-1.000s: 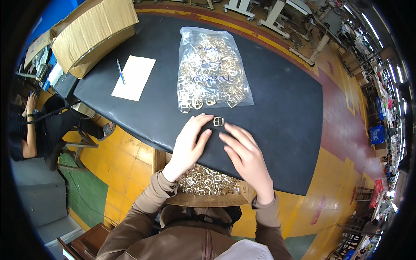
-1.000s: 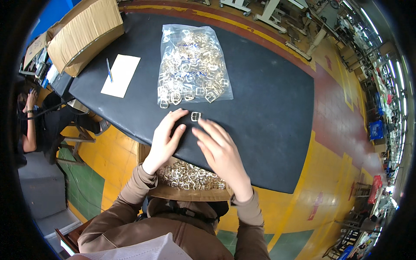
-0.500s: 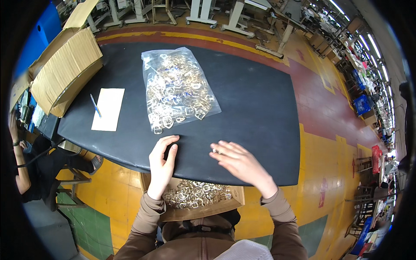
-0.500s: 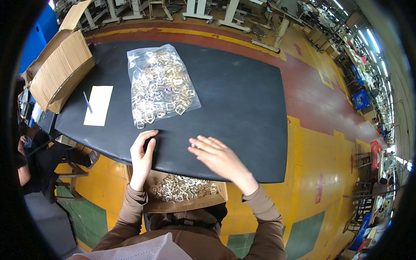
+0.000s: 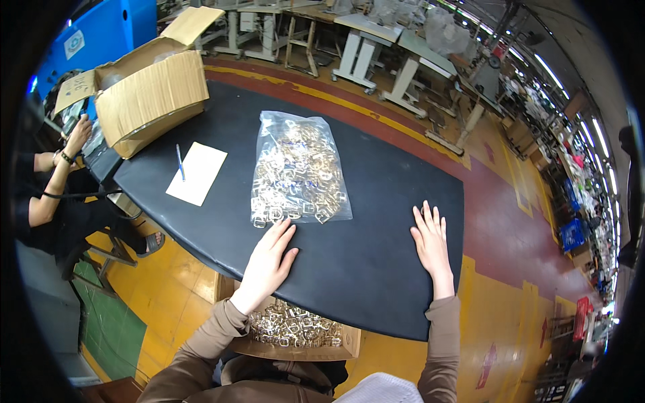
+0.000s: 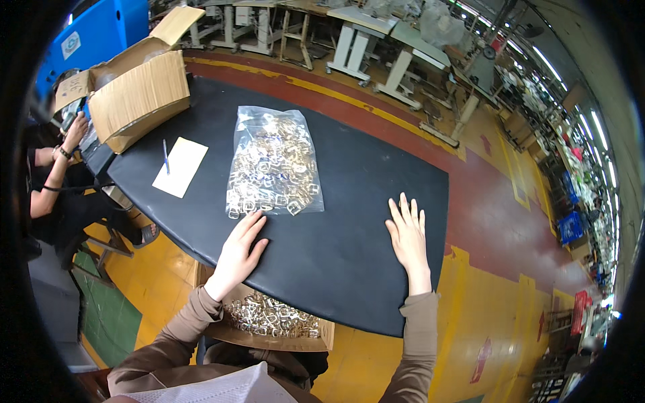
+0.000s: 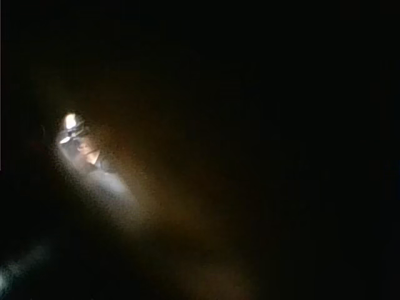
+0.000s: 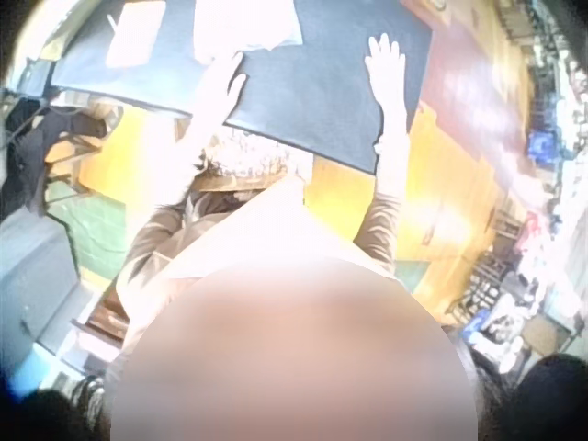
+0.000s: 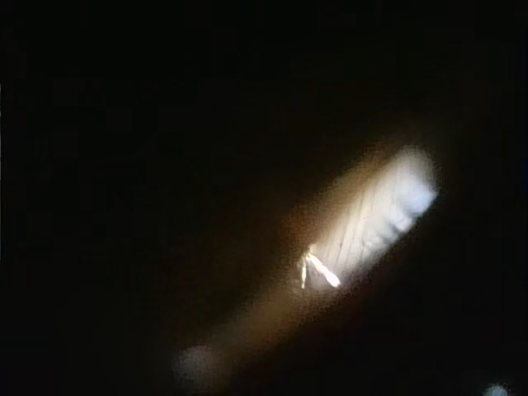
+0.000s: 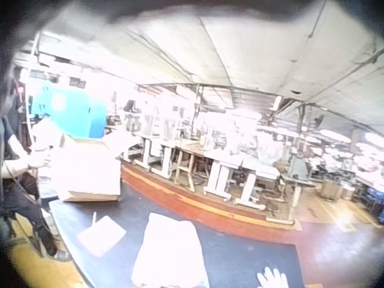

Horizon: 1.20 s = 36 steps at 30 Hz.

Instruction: The person sorts small metal buckles on a table, picking them up one by one and placing them into a clear plastic bag. The person handles the buckles by hand, occasionally adjusting their position on the table before bagging them.

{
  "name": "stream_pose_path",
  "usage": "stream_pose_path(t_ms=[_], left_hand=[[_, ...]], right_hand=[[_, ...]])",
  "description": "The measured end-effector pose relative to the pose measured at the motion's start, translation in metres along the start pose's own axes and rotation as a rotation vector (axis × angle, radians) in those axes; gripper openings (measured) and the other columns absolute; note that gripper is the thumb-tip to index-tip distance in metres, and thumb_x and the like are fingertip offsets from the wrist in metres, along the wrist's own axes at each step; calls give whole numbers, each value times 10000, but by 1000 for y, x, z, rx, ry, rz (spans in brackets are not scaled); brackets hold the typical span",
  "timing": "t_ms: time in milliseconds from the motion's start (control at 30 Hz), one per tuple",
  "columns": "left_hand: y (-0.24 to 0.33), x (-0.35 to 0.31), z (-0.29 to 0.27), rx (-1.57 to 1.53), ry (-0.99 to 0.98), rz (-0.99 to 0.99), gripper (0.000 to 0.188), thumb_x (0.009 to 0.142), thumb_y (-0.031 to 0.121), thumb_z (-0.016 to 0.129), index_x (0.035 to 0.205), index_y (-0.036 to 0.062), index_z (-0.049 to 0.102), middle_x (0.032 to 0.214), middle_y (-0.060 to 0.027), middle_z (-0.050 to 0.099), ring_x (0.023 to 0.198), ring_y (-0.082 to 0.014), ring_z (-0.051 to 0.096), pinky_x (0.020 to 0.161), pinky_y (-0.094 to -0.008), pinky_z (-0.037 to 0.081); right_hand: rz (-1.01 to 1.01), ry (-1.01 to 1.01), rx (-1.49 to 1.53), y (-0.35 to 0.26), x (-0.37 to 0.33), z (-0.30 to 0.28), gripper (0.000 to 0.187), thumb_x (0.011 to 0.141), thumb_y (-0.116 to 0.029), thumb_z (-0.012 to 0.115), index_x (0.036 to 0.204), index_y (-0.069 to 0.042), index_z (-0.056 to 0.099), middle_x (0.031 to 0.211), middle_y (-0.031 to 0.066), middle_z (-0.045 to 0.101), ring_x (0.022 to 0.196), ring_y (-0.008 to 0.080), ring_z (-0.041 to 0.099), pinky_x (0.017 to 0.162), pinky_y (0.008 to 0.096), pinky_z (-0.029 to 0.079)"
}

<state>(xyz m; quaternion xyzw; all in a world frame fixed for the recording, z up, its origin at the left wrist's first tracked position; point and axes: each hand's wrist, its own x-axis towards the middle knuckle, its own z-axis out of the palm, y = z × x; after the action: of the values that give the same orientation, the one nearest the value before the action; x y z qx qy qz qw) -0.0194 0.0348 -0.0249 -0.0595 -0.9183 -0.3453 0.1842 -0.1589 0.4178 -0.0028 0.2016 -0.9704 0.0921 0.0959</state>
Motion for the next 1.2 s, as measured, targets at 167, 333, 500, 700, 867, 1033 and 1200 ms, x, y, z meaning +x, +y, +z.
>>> stream_pose_path(t_ms=[167, 333, 500, 700, 867, 1033, 1200], left_hand=[[-11, 22, 9, 113, 2, 50, 550, 992, 157, 704, 1467, -73, 548, 1542, -245, 549, 1458, -400, 505, 1206, -465, 407], [-30, 52, 20, 287, 80, 110, 573, 1007, 230, 692, 1475, -67, 546, 1565, -272, 507, 1484, -441, 450, 1241, -507, 345], [-33, 53, 27, 343, 86, 0, 639, 1020, 295, 686, 1560, 16, 490, 1639, -276, 411, 1549, -484, 342, 1269, -537, 296], [-24, 52, 24, 290, 208, -21, 720, 981, 327, 726, 1552, -29, 471, 1581, -278, 485, 1512, -433, 424, 1246, -504, 358], [-28, 55, 17, 13, 117, -15, 798, 1006, 389, 665, 1583, -84, 381, 1529, -317, 519, 1480, -443, 454, 1247, -511, 340], [-35, 49, 11, -122, 1, 123, 604, 1000, 332, 686, 1456, -39, 549, 1480, -257, 578, 1418, -404, 513, 1213, -489, 386], [-36, 21, -1, 51, 41, 229, 637, 1015, 319, 685, 1521, -15, 490, 1575, -225, 488, 1465, -383, 478, 1242, -543, 349]], right_hand=[[-490, -60, 172, -53, -8, -5, 529, 1000, -177, 688, 1517, -123, 589, 1650, 119, 485, 1548, 344, 416, 1268, 500, 334], [-816, -230, 329, -130, -2, 24, 525, 1084, -272, 603, 1562, -68, 525, 1658, 147, 463, 1552, 296, 412, 1283, 447, 333], [-467, -39, 322, -173, 65, 69, 621, 1096, -250, 550, 1604, 66, 383, 1693, 275, 341, 1576, 424, 324, 1299, 500, 263], [-188, 139, 150, -200, 117, 89, 703, 1044, -299, 620, 1587, 89, 399, 1690, 301, 333, 1571, 436, 322, 1289, 529, 264], [-499, 18, 325, -195, 103, 79, 599, 1040, -241, 631, 1524, 76, 475, 1600, 294, 436, 1501, 468, 386, 1238, 542, 341], [-475, -63, 340, -212, 70, 71, 570, 1031, -229, 638, 1511, 49, 502, 1589, 238, 470, 1476, 467, 410, 1223, 541, 358], [-522, -115, 352, -211, 44, 49, 568, 1008, -210, 664, 1518, 0, 529, 1627, 218, 446, 1491, 449, 405, 1248, 547, 319]])
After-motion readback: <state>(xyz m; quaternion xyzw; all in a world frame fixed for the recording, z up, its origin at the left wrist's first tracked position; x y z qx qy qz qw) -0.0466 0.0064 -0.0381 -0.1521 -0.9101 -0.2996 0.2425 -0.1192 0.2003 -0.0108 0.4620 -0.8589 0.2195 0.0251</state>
